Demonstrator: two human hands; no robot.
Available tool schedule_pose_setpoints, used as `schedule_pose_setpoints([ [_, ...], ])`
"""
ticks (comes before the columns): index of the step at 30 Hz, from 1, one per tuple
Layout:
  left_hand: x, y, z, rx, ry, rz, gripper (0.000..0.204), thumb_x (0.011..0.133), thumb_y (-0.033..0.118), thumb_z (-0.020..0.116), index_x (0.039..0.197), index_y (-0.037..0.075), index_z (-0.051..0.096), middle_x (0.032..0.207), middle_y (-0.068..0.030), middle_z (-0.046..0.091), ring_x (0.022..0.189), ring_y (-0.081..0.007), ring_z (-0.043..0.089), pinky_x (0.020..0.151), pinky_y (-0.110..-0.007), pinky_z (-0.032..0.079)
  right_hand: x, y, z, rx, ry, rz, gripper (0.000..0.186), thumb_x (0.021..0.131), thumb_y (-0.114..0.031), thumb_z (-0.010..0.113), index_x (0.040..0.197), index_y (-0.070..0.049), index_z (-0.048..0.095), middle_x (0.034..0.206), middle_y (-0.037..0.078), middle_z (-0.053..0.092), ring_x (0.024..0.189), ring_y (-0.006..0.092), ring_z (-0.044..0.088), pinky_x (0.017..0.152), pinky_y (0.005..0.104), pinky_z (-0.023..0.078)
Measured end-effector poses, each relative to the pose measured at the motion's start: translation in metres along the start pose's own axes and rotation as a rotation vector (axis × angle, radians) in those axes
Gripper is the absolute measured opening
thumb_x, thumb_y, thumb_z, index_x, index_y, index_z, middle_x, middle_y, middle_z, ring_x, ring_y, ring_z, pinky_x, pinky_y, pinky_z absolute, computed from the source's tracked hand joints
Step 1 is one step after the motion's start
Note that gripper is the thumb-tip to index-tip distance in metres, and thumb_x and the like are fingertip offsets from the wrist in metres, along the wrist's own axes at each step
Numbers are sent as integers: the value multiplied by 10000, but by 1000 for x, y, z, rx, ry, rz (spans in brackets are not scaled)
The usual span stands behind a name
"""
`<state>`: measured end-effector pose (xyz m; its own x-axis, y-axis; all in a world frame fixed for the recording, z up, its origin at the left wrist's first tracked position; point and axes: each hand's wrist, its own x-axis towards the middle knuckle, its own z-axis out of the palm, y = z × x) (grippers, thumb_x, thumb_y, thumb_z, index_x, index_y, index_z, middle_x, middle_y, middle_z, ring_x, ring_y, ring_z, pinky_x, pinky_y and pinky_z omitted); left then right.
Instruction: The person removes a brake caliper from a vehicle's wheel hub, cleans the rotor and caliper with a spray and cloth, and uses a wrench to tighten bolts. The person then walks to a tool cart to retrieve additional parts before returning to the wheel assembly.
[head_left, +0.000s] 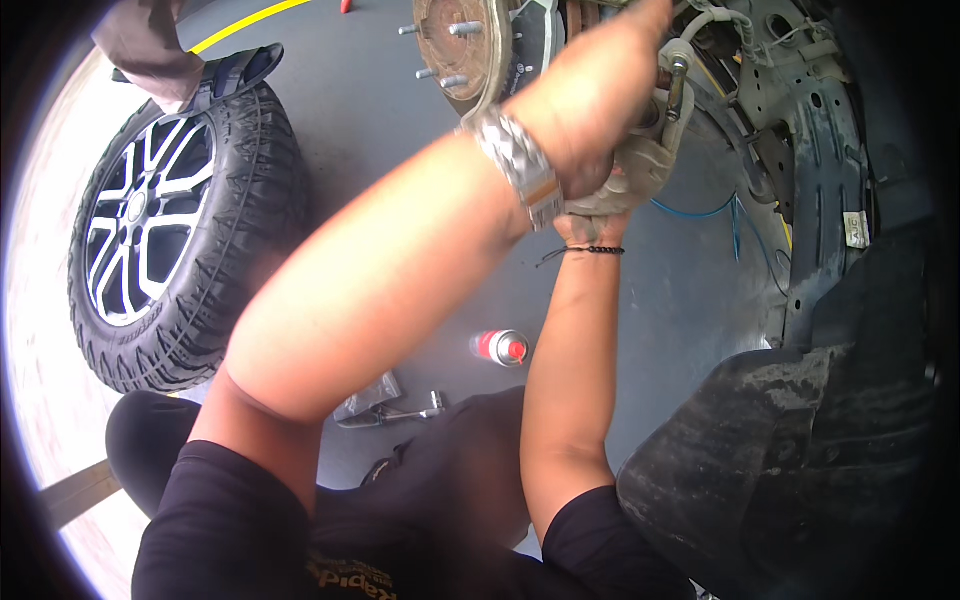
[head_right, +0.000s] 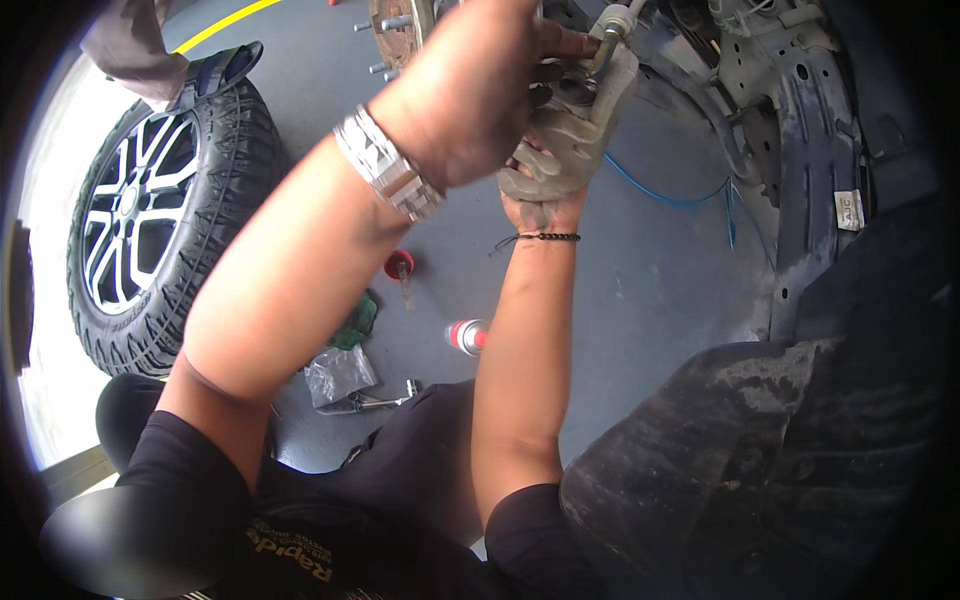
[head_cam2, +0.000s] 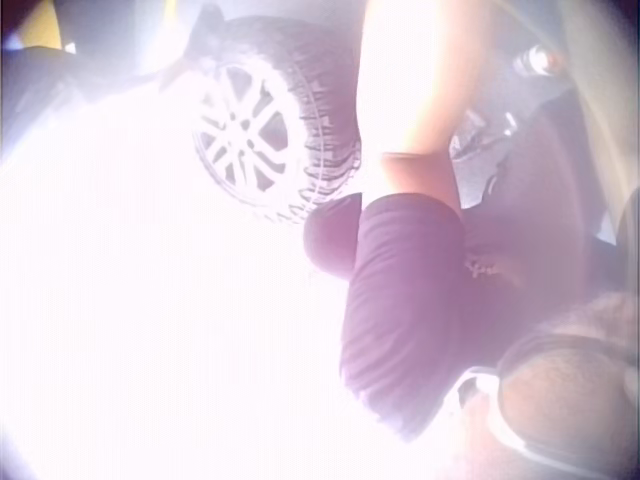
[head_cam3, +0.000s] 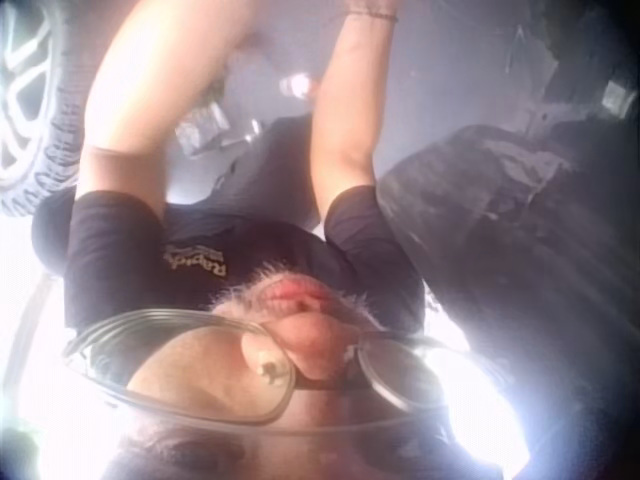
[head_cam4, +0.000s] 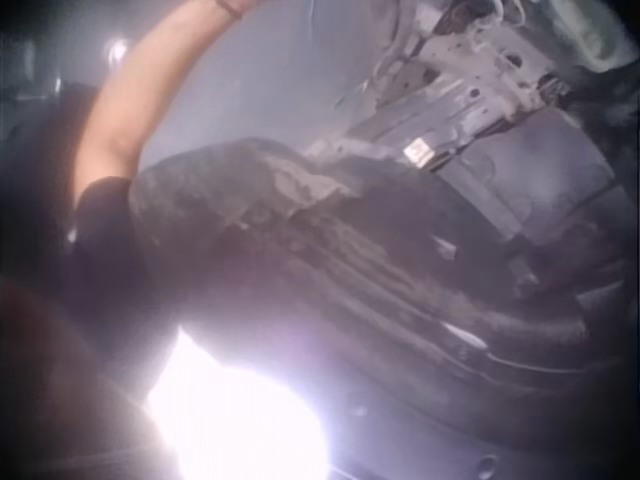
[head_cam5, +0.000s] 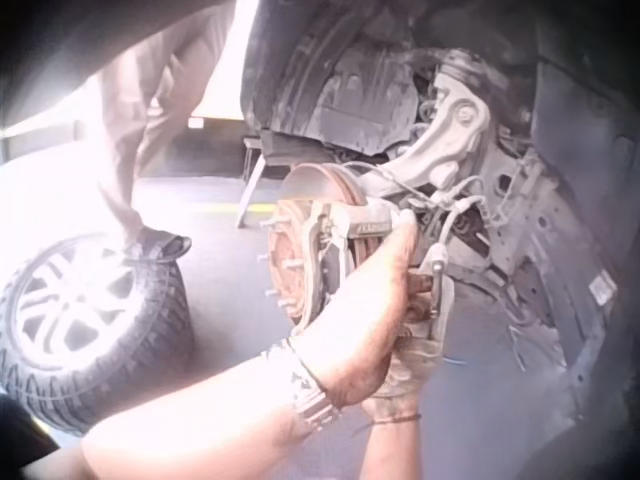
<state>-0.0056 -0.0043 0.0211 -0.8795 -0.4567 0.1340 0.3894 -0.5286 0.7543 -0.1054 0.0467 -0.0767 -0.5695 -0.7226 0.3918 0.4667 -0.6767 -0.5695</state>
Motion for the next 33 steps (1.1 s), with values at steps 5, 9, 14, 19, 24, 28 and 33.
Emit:
schedule_pose_setpoints([
  [5,-10,17,-4,1,-159,-128,557,1042,533,412,1335,75,538,1106,-97,632,998,-222,551,901,-384,458,-13,6,-63,171,20,147,511,1030,-450,513,1455,-183,418,1344,17,535,1192,174,541,1002,335,478],
  [9,-51,28,29,569,49,-27,631,1048,520,413,1382,-2,529,1158,-197,636,1108,-296,568,995,-400,440,-16,1,-94,311,29,171,471,1035,-431,499,1422,-166,452,1279,40,578,1105,182,589,929,349,521],
  [14,-9,-8,-38,997,-67,731,592,1009,566,476,1244,60,675,1149,-302,601,1071,-380,599,946,-430,498,-14,22,-70,201,257,112,442,1060,-414,421,1418,-158,392,1324,68,520,1160,217,530,943,407,485],
  [19,10,3,-39,1381,-260,701,569,1013,450,528,1304,-33,599,1239,-302,567,1194,-428,503,1019,-446,437,-13,19,-89,386,124,154,353,1013,-342,450,1205,-79,588,1039,111,675,822,270,688,628,450,583],
  [24,3,-15,-53,1343,-208,820,594,936,564,615,1310,105,656,1253,-318,524,1126,-432,580,987,-463,490,-11,20,-81,242,196,97,363,1015,-316,455,1236,-54,573,1081,119,660,892,265,681,685,431,586],
  [28,-3,-12,-49,1589,-240,996,629,864,587,690,1259,98,672,1355,-308,454,1186,-473,524,1012,-505,473,-9,21,-61,107,249,30,380,1009,-311,477,1253,-31,558,1124,112,638,987,247,649,790,403,562],
  [33,31,28,-24,2011,-476,1251,793,722,698,753,1158,38,686,1400,-356,398,1313,-582,383,1065,-619,414,-19,14,-109,315,99,188,416,969,-341,489,1247,-39,558,1071,122,646,909,274,666,739,428,574],
])
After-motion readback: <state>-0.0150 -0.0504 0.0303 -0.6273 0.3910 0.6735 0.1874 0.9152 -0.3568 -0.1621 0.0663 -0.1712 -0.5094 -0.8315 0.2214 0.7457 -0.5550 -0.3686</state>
